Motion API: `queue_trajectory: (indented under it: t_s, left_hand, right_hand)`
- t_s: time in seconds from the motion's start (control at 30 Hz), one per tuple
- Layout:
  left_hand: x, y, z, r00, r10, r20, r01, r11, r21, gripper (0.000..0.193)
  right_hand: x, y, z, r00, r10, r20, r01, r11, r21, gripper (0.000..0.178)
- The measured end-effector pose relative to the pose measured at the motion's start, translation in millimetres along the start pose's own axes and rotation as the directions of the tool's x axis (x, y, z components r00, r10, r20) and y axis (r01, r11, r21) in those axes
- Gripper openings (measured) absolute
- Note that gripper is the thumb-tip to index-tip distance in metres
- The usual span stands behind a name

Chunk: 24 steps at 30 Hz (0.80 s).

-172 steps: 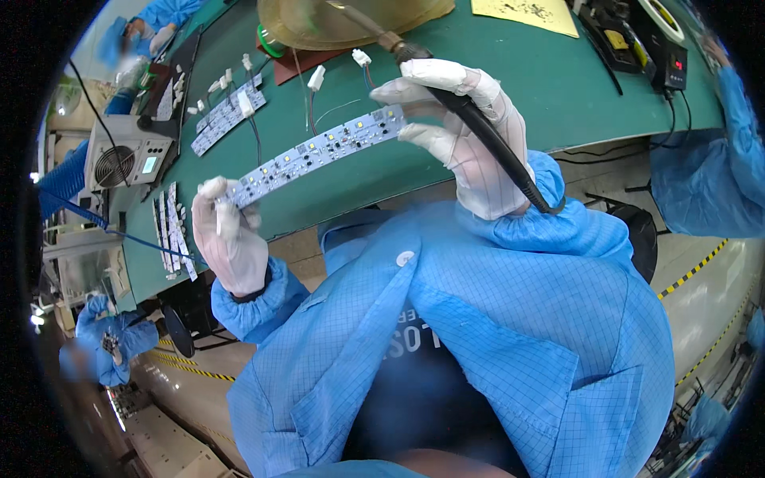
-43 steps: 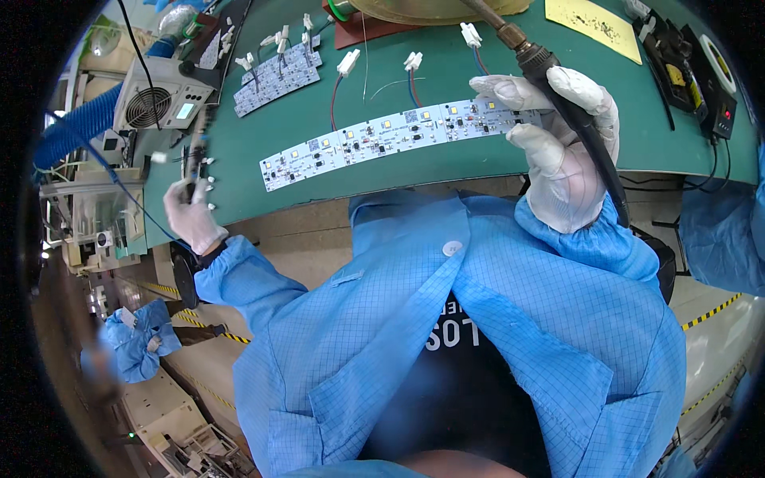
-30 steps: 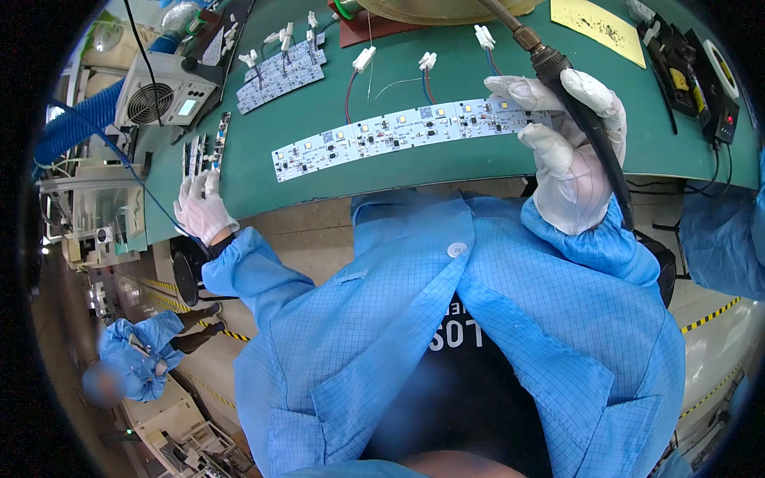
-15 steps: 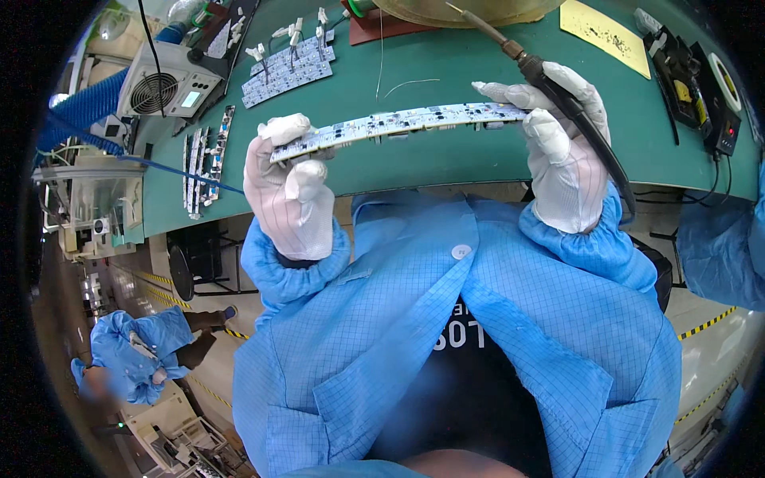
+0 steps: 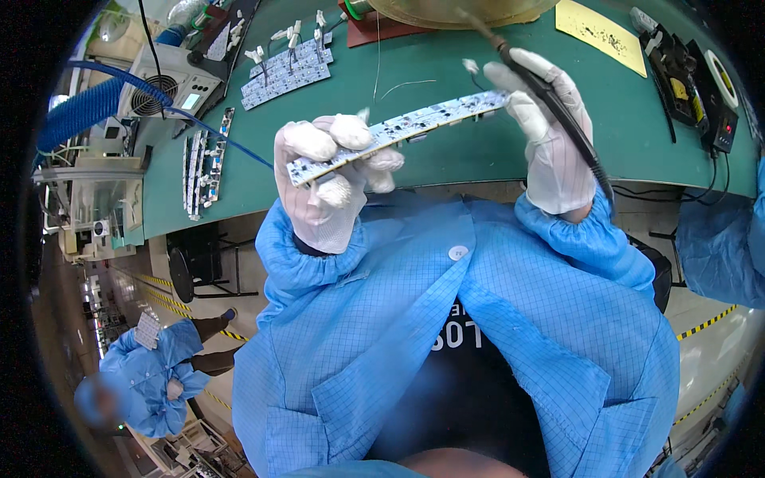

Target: Soldering components onto a printed circuit board at an assembly station.

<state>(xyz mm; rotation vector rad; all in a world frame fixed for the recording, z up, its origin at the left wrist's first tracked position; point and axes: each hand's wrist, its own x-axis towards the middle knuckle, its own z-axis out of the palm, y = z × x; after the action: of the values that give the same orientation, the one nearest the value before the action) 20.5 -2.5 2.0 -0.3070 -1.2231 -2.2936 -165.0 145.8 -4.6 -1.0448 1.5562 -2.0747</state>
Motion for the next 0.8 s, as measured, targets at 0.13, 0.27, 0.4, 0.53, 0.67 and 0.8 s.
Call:
queue_trajectory:
  t_s: [0.13,0.27,0.4,0.53,0.67,0.8]
  left_hand:
    - [-3,-10,-2,0.988,0.140,0.071,-0.150,0.974,0.170,0.035]
    - [-3,-3,0,0.988,0.014,0.156,-0.041,0.984,0.173,0.038]
    - [0,-4,-5,0.939,0.118,0.324,-0.282,0.804,0.523,0.037]
    - [-10,1,-6,0.981,-0.088,0.172,-0.039,0.780,0.624,0.043]
    - [-9,-1,-4,0.974,-0.010,0.228,-0.178,0.594,0.785,0.046]
    - [-6,-2,-4,0.962,0.009,0.273,-0.229,0.568,0.791,0.045]
  right_hand:
    - [4,-6,-8,0.939,-0.333,-0.091,0.331,0.943,-0.031,0.039]
    - [-19,-22,-30,0.936,-0.350,-0.036,0.350,0.917,0.190,0.060]
    - [-9,-39,-39,0.798,-0.511,0.319,0.461,0.859,0.223,0.054]
    - [-11,-46,-42,0.764,-0.519,0.384,0.530,0.844,0.086,0.049]
    - [-10,-48,-39,0.752,-0.492,0.438,0.525,0.849,0.052,0.048]
    - [-10,-50,-37,0.746,-0.475,0.467,0.524,0.851,0.030,0.048]
